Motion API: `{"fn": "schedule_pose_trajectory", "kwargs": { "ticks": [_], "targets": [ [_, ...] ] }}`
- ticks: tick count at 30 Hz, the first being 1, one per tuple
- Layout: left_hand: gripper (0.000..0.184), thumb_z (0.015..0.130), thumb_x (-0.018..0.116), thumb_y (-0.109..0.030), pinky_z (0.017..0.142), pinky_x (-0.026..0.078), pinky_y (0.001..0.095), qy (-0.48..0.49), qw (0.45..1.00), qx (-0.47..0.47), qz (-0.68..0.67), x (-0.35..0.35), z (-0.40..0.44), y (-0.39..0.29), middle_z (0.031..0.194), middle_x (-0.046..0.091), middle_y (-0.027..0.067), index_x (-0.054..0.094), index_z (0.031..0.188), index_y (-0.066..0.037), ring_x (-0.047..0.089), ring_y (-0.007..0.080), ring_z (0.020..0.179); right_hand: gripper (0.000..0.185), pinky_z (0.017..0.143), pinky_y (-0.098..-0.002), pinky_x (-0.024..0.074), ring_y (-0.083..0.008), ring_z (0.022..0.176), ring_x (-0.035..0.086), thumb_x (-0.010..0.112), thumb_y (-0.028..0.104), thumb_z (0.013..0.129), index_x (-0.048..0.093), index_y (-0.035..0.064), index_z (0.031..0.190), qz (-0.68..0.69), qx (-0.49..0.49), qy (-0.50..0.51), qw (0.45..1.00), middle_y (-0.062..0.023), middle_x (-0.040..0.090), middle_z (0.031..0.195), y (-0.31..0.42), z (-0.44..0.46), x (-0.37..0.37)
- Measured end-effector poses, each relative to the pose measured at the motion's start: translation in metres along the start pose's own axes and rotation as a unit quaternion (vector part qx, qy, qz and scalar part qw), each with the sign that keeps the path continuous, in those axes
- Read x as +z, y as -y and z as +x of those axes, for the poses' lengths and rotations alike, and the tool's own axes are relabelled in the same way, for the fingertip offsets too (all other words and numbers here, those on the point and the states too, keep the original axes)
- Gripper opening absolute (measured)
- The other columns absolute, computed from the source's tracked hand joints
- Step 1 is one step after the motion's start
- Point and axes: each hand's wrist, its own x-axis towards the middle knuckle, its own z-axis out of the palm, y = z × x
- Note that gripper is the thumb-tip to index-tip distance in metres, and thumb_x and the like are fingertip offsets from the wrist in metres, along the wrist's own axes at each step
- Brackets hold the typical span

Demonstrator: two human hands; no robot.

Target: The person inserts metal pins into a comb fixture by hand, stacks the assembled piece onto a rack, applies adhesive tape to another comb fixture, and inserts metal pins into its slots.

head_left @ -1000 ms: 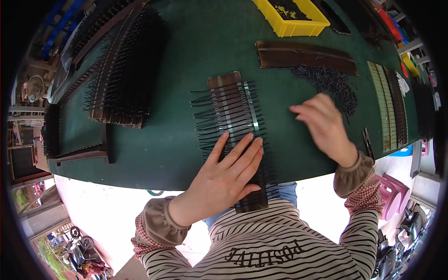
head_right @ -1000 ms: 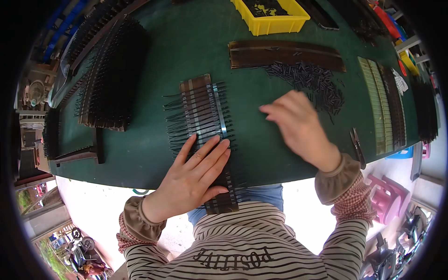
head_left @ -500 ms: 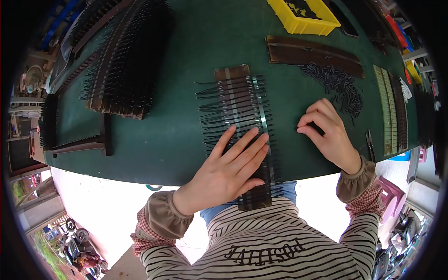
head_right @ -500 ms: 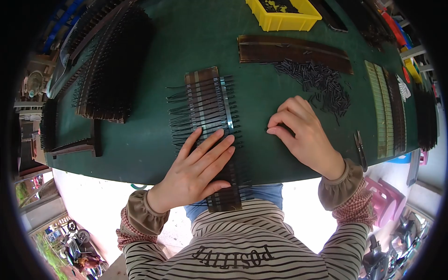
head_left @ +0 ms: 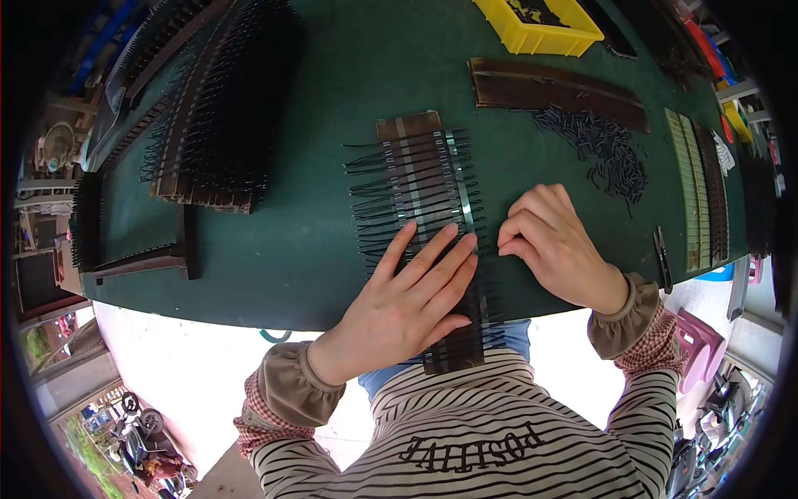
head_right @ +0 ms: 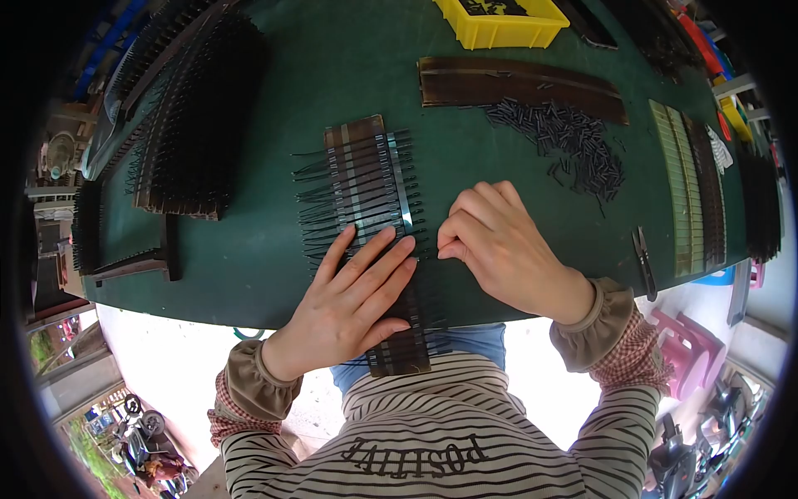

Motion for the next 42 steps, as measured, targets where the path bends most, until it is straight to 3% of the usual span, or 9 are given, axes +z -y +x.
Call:
{"fn": "schedule_pose_trajectory", "kwargs": {
  "ticks": [13,31,37,42],
  "targets": [
    [0.065,0.087,0.072,-0.036,0.12,0.026,0.0601,0.006,1.0,-0.002,0.005,-0.001,0.001,-0.001,0.153,0.048,0.0174,0.057,0.137,0.003,0.042,0.0359,0.145,0.017,0.085,-0.0383,0.0389,-0.0239,0.086,0.052,0.075,0.009,0.082,0.059,0.0092,0.089,-0.038,-0.009,-0.001,0.999,-0.0031,0.052,0.089,0.002,-0.001,0.0],
    [0.067,0.086,0.072,-0.037,0.12,0.026,0.0595,0.007,1.0,-0.003,0.011,-0.002,0.002,-0.002,0.152,0.05,0.0177,0.057,0.138,0.002,0.043,0.0364,0.145,0.018,0.084,-0.0385,0.0397,-0.0244,0.086,0.052,0.076,0.009,0.082,0.06,0.0079,0.089,0.015,-0.015,-0.029,0.999,-0.0036,0.054,0.088,0.006,0.002,0.01],
    [0.071,0.086,0.073,-0.036,0.121,0.025,0.0593,-0.008,0.999,-0.012,-0.028,-0.003,-0.001,0.002,0.154,0.048,0.018,0.055,0.141,0.003,0.041,0.0365,0.147,0.019,0.084,-0.0378,0.0415,-0.0258,0.092,0.056,0.079,0.007,0.08,0.065,0.0058,0.092,-0.024,0.084,-0.107,0.99,-0.0059,0.059,0.093,-0.01,-0.007,-0.029],
    [0.076,0.085,0.074,-0.037,0.121,0.025,0.0598,0.019,1.0,-0.012,-0.012,-0.006,0.005,0.003,0.155,0.047,0.018,0.052,0.144,0.004,0.039,0.0364,0.148,0.018,0.083,-0.0372,0.0415,-0.0257,0.092,0.056,0.079,0.006,0.079,0.065,0.0059,0.09,-0.035,0.14,-0.101,0.984,-0.0056,0.059,0.092,-0.022,-0.022,-0.042]
  ]
}}
